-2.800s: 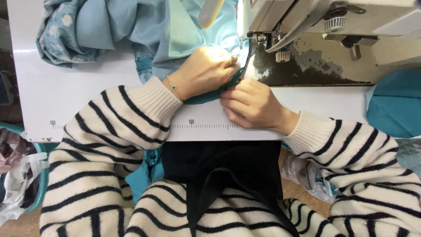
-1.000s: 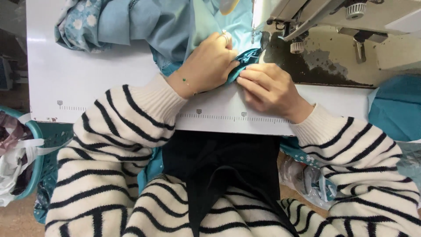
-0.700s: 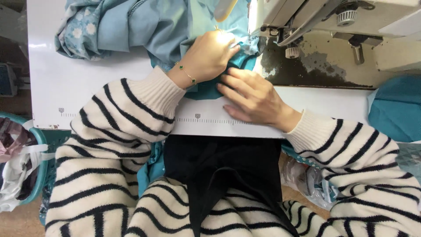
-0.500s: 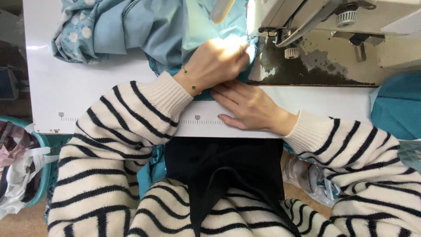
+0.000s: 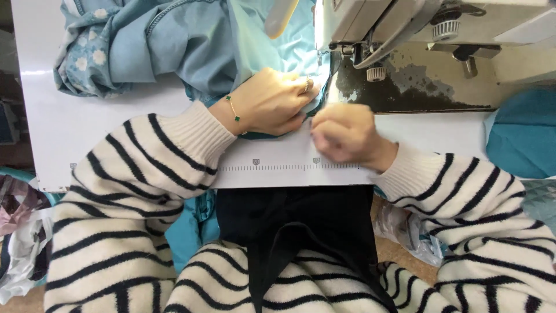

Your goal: Sewing the edges of light blue fabric pieces together using an industrial sewing machine to construct a pillowcase.

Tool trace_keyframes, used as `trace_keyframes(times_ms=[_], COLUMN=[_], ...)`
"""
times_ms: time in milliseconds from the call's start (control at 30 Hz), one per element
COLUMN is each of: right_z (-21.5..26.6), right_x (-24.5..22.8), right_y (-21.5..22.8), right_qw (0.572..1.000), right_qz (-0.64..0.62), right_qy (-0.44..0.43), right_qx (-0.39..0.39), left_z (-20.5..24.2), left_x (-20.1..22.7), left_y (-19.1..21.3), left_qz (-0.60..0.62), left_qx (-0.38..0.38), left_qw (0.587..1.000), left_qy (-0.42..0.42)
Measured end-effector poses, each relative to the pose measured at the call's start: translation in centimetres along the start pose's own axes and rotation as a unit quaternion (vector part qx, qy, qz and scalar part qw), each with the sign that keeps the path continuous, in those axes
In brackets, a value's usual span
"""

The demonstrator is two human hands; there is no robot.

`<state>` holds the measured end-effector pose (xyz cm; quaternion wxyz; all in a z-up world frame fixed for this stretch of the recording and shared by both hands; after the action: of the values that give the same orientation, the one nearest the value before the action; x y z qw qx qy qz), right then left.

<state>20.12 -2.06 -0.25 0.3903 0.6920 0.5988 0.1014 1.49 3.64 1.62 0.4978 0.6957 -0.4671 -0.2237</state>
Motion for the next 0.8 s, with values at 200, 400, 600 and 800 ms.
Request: trace_keyframes(times_ms=[200, 400, 600, 800], right_z=[-3.1, -4.4, -4.5, -4.2], right_x=[1.8, 0.6, 1.1, 1.8], right_y=[2.1, 3.2, 3.5, 3.7], right_qw=[0.996, 0.993, 0.995, 0.995], right_qz=[0.07, 0.071, 0.054, 0.073], right_qy=[-0.025, -0.001, -0.004, -0.012], right_qx=[-0.058, -0.09, -0.079, -0.074], left_z=[-1.1, 0.0, 0.3, -0.3], left_x=[-2.0, -1.7, -0.6, -0.6], left_y=[0.6, 1.8, 1.4, 1.5], left_qz=[0.084, 0.1, 0.082, 0.059], left_qx=[-0.092, 0.034, 0.079, 0.121], left_qw=[0.991, 0.989, 0.993, 0.99], left_qy=[-0.043, -0.101, 0.009, 0.048])
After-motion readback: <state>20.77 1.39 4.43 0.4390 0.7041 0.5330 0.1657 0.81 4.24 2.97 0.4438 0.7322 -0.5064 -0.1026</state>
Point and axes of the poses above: each hand's wrist, its own z-axis away from the middle knuckle, its own y-axis out of the back of the hand, x = y × z, the point moved 3 cm from there along -z, towards the middle knuckle, and after that the axes turned 8 degrees about y, right-handed, at the moved point
